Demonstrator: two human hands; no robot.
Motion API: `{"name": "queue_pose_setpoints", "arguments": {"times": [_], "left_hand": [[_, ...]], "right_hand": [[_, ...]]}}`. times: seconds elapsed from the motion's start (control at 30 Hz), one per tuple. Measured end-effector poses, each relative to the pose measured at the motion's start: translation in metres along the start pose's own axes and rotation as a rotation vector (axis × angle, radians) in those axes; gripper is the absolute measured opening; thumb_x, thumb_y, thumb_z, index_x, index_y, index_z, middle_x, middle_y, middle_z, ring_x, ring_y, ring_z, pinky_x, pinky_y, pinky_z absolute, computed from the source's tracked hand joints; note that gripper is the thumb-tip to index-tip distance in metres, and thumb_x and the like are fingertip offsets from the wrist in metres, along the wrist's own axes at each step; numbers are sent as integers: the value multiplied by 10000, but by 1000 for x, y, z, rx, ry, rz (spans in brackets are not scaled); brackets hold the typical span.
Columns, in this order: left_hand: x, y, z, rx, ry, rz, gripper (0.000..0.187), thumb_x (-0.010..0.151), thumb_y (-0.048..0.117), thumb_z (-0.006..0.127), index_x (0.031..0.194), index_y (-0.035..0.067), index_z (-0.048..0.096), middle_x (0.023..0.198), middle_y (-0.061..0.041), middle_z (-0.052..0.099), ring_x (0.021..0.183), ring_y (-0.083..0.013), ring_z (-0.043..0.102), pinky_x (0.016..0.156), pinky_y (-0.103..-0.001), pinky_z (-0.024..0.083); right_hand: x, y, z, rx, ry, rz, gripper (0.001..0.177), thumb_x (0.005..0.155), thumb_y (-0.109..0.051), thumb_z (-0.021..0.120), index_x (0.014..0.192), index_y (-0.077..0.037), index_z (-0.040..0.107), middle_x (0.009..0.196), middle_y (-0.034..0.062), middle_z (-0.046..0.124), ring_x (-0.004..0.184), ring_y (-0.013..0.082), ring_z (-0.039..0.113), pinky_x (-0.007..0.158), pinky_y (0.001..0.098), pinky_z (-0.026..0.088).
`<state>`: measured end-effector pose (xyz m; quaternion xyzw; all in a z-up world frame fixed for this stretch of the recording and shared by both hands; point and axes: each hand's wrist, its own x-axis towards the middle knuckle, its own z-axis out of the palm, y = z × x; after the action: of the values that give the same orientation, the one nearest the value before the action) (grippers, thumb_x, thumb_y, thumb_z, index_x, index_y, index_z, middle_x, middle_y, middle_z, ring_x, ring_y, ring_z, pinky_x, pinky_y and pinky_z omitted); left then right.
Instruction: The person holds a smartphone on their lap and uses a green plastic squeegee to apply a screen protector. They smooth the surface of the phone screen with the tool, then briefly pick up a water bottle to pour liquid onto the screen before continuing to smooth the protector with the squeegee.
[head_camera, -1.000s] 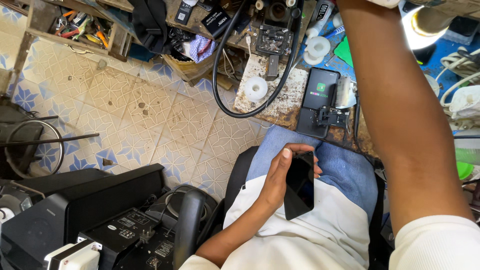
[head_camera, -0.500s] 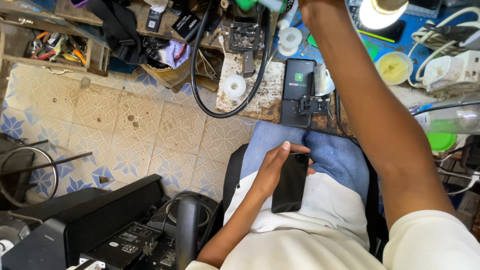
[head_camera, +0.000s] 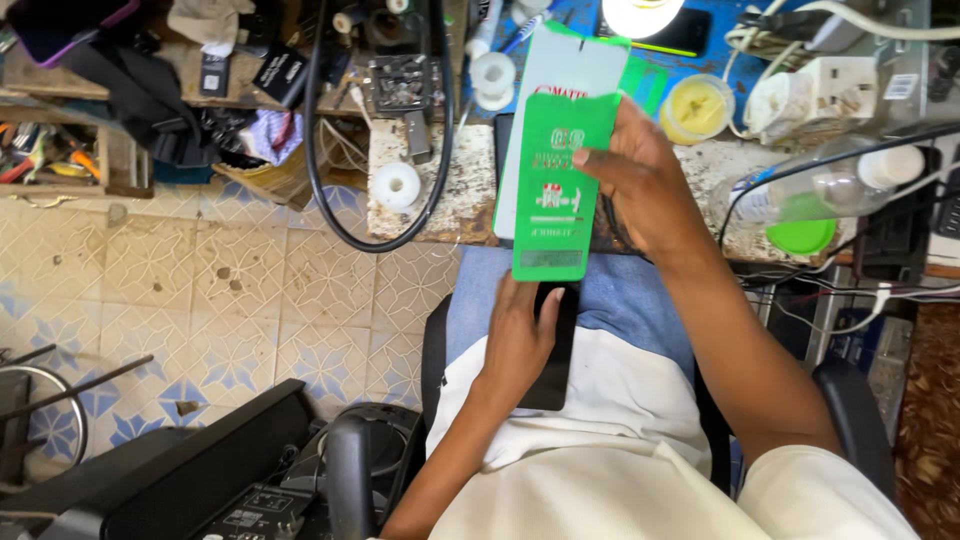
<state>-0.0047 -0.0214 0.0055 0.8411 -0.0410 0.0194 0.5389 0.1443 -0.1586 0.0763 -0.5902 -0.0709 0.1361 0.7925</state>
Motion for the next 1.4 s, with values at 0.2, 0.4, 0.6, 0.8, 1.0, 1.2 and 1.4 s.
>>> {"name": "queue_pose_setpoints", "arguments": {"times": [0.2, 0.4, 0.6, 0.8, 1.0, 1.2, 1.4], "left_hand": [[-7, 12, -23, 83, 53, 45, 241, 1011, 68, 499, 1170, 48, 678, 1135, -150, 647, 1106, -410, 579, 958, -484, 447], [19, 31, -44, -498, 76, -120, 472, 1077, 346, 433, 1354, 0, 594, 1151, -182, 712, 1027, -248, 644, 864, -413, 553], [40, 5, -18, -793, 150, -195, 124, 956, 81, 708, 1014, -29, 699, 759, -80, 710, 690, -103, 691, 636, -258, 590], [49, 11, -12, -811, 266, -298, 210, 844, 131, 825, 938, 25, 670, 692, -85, 712, 616, -112, 720, 561, -235, 593], [56, 20, -16, -786, 306, -308, 211, 872, 152, 796, 974, 18, 669, 743, -99, 719, 630, -133, 726, 585, -256, 610], [108, 4, -50, -444, 193, -100, 187, 1042, 176, 594, 1159, 45, 659, 849, -117, 676, 702, -164, 649, 689, -297, 564], [220, 8, -64, -47, -390, -152, 201, 1015, 160, 518, 1193, 139, 608, 1084, -34, 765, 943, -153, 764, 693, -307, 636]], "right_hand": [[-26, 5, -22, -91, -18, -62, 461, 922, -125, 648, 1347, 1, 520, 1110, 177, 700, 950, 227, 713, 878, 398, 593], [-44, 32, -32, -66, -49, 16, 339, 940, -55, 657, 1263, 37, 610, 1057, 144, 716, 929, 214, 723, 878, 395, 604], [-51, 25, -28, -59, -51, -22, 315, 972, -53, 670, 1262, 63, 631, 1041, 156, 712, 867, 164, 689, 736, 297, 602], [-56, 45, -61, -161, 56, -35, 230, 1017, -73, 643, 1187, 78, 678, 937, 231, 708, 663, 217, 684, 560, 296, 613], [-57, 41, -67, -166, 246, -116, 186, 1030, -127, 680, 1121, 30, 640, 863, 149, 653, 625, 149, 611, 557, 250, 573], [-92, 32, -54, -192, 379, -85, 199, 1005, -197, 674, 1089, -36, 592, 814, 71, 616, 621, 91, 540, 550, 199, 451], [-149, 63, -60, -113, 395, 152, 241, 973, -175, 644, 1173, -42, 643, 1044, 62, 710, 922, 135, 642, 809, 253, 479]]}}
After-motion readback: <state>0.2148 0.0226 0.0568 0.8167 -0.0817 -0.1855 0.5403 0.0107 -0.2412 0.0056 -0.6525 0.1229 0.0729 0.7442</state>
